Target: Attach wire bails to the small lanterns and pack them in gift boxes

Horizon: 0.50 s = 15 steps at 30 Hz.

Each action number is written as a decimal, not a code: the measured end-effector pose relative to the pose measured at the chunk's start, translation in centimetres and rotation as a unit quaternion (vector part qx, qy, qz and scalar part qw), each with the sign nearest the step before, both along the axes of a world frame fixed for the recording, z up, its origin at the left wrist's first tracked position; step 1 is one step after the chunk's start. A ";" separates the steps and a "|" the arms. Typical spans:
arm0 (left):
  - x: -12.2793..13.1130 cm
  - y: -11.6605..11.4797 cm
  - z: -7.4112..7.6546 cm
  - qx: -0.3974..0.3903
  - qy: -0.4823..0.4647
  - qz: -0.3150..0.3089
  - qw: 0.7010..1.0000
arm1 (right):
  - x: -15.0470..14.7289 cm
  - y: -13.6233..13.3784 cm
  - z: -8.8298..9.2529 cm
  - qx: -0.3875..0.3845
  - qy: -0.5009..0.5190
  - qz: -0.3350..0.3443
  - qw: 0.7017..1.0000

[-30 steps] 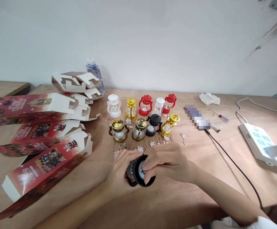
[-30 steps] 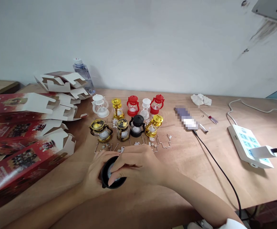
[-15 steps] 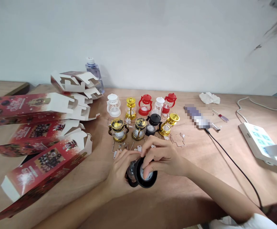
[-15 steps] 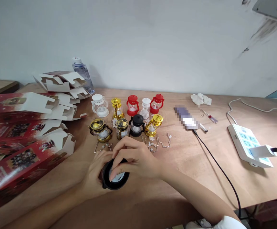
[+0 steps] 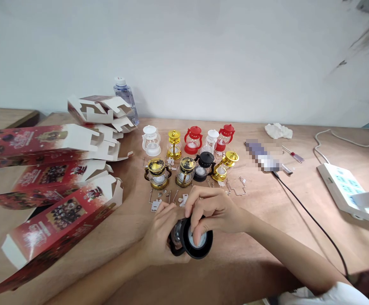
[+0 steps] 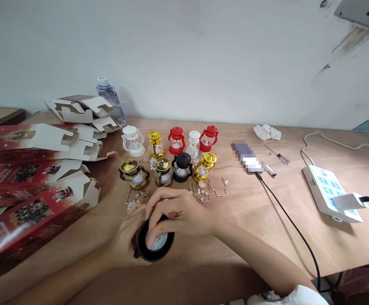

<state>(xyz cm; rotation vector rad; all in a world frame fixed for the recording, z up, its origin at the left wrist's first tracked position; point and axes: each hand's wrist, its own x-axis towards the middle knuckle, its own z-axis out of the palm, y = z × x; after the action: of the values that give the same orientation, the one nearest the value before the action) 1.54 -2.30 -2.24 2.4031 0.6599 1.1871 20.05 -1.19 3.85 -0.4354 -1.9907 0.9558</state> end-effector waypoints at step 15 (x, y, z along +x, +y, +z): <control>-0.2 0.0 0.0 0.001 -0.020 0.034 0.999 | 1.2 -1.7 -1.1 0.243 -0.121 -0.095 0.958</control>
<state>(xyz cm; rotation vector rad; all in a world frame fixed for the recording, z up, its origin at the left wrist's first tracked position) 1.39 -2.33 -2.27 2.3698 0.7319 1.2604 21.22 -2.93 2.77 -0.4692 -2.2645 0.2814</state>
